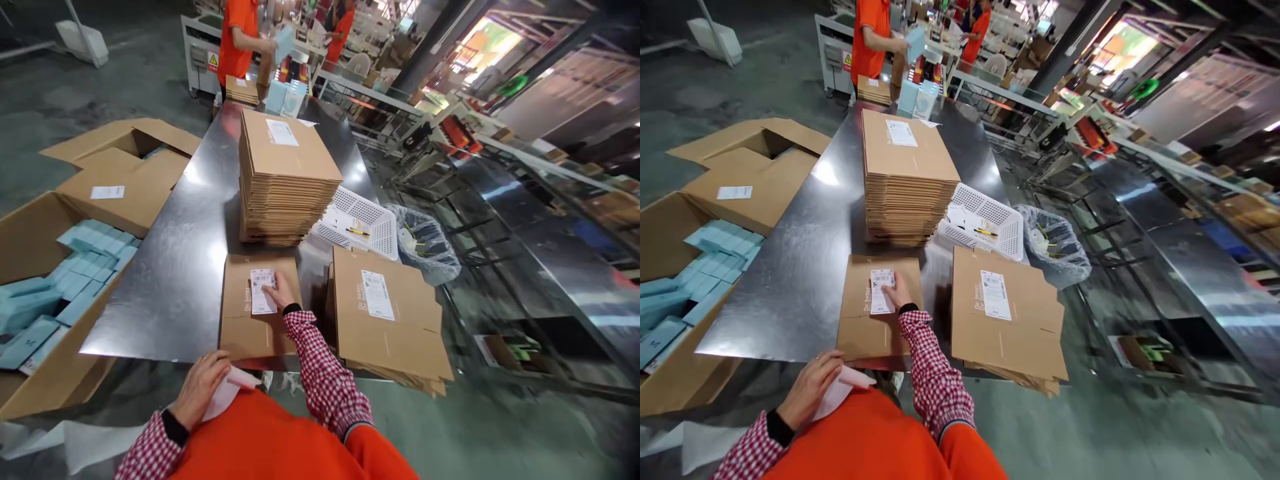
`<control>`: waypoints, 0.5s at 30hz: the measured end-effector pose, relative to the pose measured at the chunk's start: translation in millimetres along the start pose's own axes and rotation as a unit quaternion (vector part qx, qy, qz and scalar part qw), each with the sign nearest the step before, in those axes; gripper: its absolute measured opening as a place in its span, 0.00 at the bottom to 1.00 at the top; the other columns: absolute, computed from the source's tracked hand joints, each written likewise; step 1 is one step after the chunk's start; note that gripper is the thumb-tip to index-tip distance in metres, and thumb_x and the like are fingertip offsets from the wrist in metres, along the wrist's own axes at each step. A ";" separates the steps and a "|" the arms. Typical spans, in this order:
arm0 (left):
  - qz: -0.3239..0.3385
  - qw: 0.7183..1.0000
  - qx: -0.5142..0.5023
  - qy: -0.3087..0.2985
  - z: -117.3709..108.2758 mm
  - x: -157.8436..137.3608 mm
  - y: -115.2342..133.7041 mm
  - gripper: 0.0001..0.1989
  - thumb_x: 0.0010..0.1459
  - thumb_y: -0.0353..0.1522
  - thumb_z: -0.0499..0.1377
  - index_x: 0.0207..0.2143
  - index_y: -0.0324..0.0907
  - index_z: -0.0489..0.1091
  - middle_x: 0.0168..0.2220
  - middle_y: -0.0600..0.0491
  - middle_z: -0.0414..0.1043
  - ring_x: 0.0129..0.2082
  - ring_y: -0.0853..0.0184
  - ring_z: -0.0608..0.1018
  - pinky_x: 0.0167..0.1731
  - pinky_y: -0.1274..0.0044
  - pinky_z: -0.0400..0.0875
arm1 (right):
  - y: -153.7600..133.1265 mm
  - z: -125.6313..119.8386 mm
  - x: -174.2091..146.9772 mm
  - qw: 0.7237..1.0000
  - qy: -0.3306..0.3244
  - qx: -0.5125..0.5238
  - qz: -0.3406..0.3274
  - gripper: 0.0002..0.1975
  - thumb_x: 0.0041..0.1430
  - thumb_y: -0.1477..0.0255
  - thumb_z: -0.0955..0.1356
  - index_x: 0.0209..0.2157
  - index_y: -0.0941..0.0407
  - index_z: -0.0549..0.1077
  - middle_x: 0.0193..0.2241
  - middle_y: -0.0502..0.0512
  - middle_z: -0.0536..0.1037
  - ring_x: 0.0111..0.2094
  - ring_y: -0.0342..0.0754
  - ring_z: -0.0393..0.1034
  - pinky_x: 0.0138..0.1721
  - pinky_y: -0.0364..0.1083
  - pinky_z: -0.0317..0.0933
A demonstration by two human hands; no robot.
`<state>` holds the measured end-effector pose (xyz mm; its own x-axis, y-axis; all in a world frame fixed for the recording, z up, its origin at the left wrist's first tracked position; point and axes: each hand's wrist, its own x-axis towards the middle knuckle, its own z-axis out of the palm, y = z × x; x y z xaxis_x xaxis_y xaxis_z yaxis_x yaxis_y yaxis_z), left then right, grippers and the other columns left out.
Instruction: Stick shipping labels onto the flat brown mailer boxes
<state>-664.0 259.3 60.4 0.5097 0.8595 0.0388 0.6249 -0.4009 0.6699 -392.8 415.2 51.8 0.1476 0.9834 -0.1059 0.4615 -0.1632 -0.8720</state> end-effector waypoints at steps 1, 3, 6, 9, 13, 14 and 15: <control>0.013 1.000 0.004 -0.008 3.2 6.5 3.5 0.16 0.65 0.38 0.47 0.38 0.45 0.74 0.51 0.49 0.72 0.52 0.62 0.73 0.50 0.68 0.70 | -0.1 1.6 0.5 0.999 -0.009 -0.044 0.001 0.16 0.47 0.74 0.68 0.40 0.57 0.66 0.36 0.54 0.76 0.37 0.48 0.70 0.41 0.48 0.64; 0.020 0.999 0.011 -0.030 9.9 16.8 7.3 0.15 0.64 0.36 0.49 0.36 0.44 0.74 0.57 0.49 0.67 0.57 0.60 0.68 0.55 0.63 0.65 | -1.7 2.8 -0.4 0.995 -0.014 -0.101 0.003 0.18 0.47 0.76 0.68 0.43 0.58 0.66 0.39 0.56 0.75 0.39 0.50 0.70 0.44 0.50 0.63; 0.004 0.998 0.006 -0.056 18.3 22.2 5.1 0.14 0.64 0.34 0.49 0.34 0.43 0.74 0.59 0.48 0.63 0.60 0.59 0.65 0.57 0.58 0.62 | -6.3 1.9 -7.0 0.986 -0.001 -0.168 0.015 0.27 0.48 0.73 0.69 0.51 0.61 0.64 0.47 0.64 0.71 0.46 0.56 0.67 0.49 0.53 0.60; -0.007 0.998 -0.015 -0.054 23.8 19.6 -1.5 0.14 0.64 0.33 0.48 0.45 0.44 0.72 0.59 0.48 0.64 0.60 0.60 0.64 0.58 0.58 0.61 | -12.6 9.7 -21.8 0.951 0.070 -0.294 0.061 0.39 0.52 0.63 0.69 0.60 0.68 0.54 0.55 0.75 0.62 0.53 0.64 0.60 0.52 0.58 0.55; -0.023 0.998 -0.027 -0.046 31.0 16.5 -9.9 0.19 0.63 0.33 0.48 0.55 0.42 0.65 0.58 0.47 0.64 0.60 0.60 0.65 0.58 0.59 0.61 | -18.6 36.2 -39.1 0.925 0.009 -0.377 -0.040 0.32 0.62 0.60 0.61 0.63 0.60 0.53 0.63 0.66 0.53 0.63 0.61 0.46 0.61 0.61 0.37; -0.026 0.998 -0.030 -0.047 32.4 16.6 -11.5 0.18 0.63 0.34 0.48 0.54 0.43 0.67 0.59 0.47 0.64 0.60 0.60 0.64 0.58 0.58 0.60 | -18.2 39.2 -39.6 0.923 -0.021 -0.379 -0.065 0.30 0.63 0.60 0.59 0.63 0.56 0.53 0.64 0.62 0.52 0.64 0.58 0.42 0.62 0.60 0.33; -0.029 0.998 -0.034 -0.047 33.3 16.9 -13.0 0.17 0.63 0.34 0.48 0.51 0.43 0.69 0.59 0.48 0.64 0.60 0.60 0.64 0.58 0.58 0.60 | -16.6 38.7 -38.5 0.922 -0.036 -0.380 -0.064 0.29 0.63 0.59 0.58 0.63 0.53 0.53 0.65 0.59 0.51 0.65 0.57 0.40 0.62 0.60 0.31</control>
<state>-643.8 268.4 27.6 0.5298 0.8453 -0.0689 0.6153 -0.3271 0.7173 -439.9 383.1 51.8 0.0034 0.9967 -0.0814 0.9548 -0.0274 -0.2961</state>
